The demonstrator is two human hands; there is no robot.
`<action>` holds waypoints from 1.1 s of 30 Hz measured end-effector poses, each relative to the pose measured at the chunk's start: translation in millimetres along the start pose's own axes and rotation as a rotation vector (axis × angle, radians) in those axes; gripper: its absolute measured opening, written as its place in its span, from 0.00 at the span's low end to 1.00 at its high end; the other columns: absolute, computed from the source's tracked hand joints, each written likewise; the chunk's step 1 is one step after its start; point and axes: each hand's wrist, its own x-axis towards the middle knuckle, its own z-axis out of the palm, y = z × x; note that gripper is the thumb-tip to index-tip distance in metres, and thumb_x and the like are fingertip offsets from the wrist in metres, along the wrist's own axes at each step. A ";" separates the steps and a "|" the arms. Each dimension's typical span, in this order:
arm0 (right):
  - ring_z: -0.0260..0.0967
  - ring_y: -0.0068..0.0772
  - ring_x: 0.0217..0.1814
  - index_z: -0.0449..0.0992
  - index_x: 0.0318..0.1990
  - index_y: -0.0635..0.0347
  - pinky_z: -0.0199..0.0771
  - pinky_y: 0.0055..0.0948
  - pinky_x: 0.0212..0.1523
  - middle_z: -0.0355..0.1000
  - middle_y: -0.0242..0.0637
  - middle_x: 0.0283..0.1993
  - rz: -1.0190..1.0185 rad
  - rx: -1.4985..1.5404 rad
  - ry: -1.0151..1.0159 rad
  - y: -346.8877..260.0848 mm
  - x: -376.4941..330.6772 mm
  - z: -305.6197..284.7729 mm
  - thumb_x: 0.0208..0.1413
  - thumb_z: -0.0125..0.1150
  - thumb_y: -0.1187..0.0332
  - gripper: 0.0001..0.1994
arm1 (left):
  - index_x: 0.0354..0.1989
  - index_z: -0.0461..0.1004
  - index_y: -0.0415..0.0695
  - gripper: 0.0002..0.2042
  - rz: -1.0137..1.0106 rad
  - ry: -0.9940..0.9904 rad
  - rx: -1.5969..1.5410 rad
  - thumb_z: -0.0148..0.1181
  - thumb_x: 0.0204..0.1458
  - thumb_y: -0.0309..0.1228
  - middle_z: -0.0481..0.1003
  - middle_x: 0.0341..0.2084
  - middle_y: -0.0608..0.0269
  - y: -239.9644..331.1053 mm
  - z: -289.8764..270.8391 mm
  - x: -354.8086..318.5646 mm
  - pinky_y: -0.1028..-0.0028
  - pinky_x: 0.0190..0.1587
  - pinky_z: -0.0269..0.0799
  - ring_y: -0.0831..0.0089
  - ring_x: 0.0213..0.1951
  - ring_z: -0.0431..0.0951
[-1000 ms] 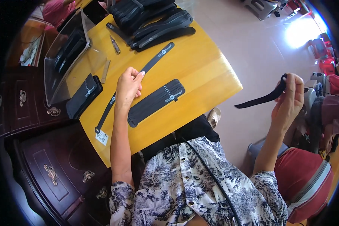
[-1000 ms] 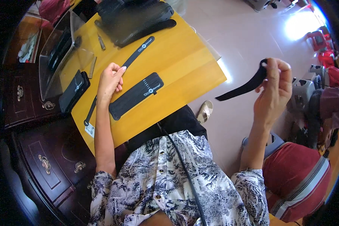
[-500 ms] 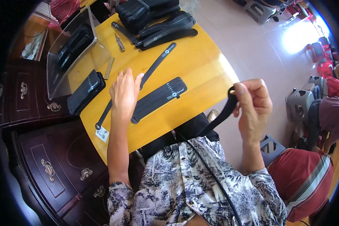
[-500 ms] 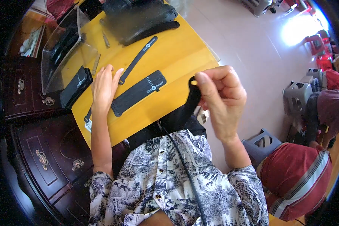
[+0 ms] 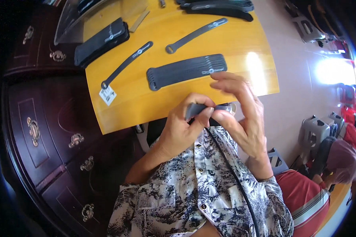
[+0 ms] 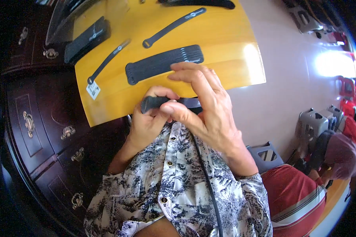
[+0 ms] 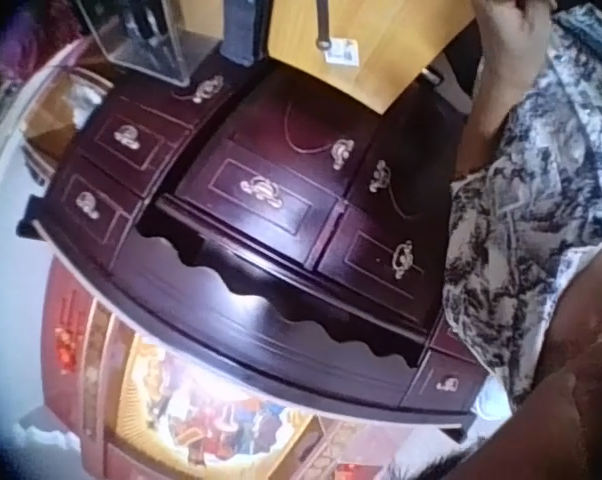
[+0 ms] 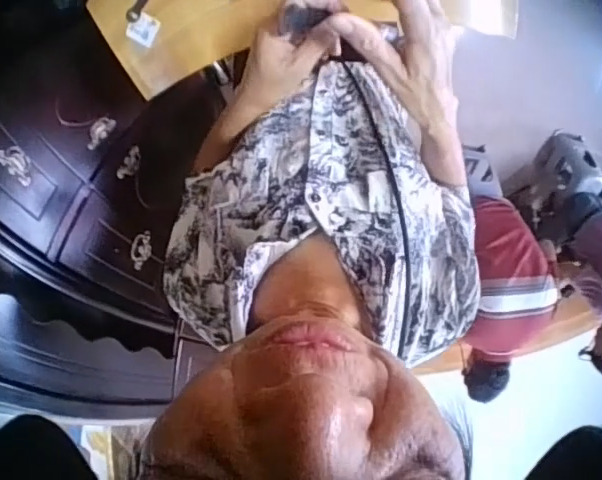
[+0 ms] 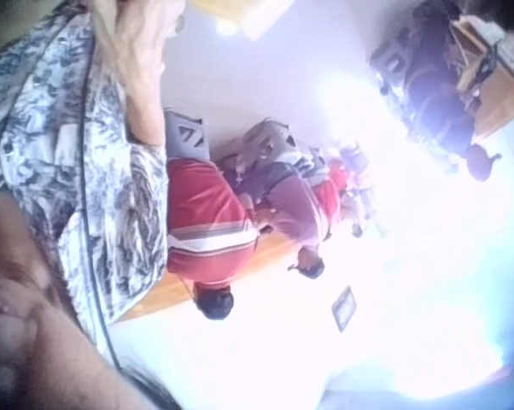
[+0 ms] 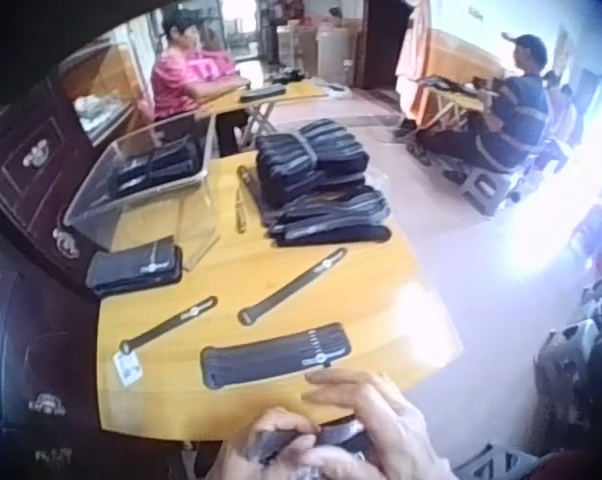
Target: The person is inspecting, peeling apart, and stacking elastic fabric straps at a workspace.
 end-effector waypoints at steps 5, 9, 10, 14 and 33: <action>0.72 0.37 0.29 0.73 0.35 0.64 0.70 0.30 0.33 0.72 0.41 0.25 0.412 0.225 -0.437 26.5 -20.4 9.2 0.53 0.61 0.61 0.13 | 0.45 0.70 0.35 0.10 -0.146 0.052 -0.309 0.53 0.58 0.27 0.74 0.28 0.62 -15.3 -25.7 -5.9 0.83 0.29 0.70 0.81 0.27 0.74; 0.62 0.23 0.15 0.74 0.28 0.64 0.61 0.25 0.19 0.64 0.33 0.13 0.573 0.148 -0.469 31.5 -19.7 11.4 0.54 0.62 0.64 0.12 | 0.45 0.72 0.35 0.11 -0.187 0.162 -0.253 0.54 0.57 0.28 0.76 0.31 0.59 -25.0 -50.5 -11.8 0.83 0.29 0.69 0.80 0.28 0.75; 0.62 0.23 0.15 0.74 0.28 0.64 0.62 0.25 0.19 0.64 0.33 0.13 0.581 0.107 -0.518 29.0 -15.3 12.9 0.53 0.62 0.63 0.12 | 0.43 0.73 0.35 0.10 -0.172 0.194 -0.214 0.55 0.57 0.27 0.76 0.31 0.59 -26.8 -56.2 -15.4 0.83 0.29 0.69 0.80 0.28 0.75; 0.64 0.22 0.16 0.74 0.29 0.64 0.62 0.26 0.19 0.65 0.34 0.13 0.549 0.046 -0.624 31.7 -7.4 21.8 0.53 0.62 0.63 0.11 | 0.40 0.75 0.34 0.07 -0.088 0.231 0.023 0.56 0.54 0.22 0.77 0.29 0.58 -26.1 -68.8 -21.3 0.83 0.28 0.70 0.78 0.27 0.76; 0.63 0.14 0.25 0.71 0.43 0.64 0.63 0.15 0.27 0.73 0.30 0.27 0.807 0.452 -0.397 60.7 1.3 -21.1 0.59 0.55 0.68 0.10 | 0.42 0.75 0.35 0.08 -0.213 0.386 -0.014 0.56 0.53 0.21 0.76 0.34 0.58 -17.8 -86.4 -25.8 0.80 0.34 0.75 0.76 0.30 0.77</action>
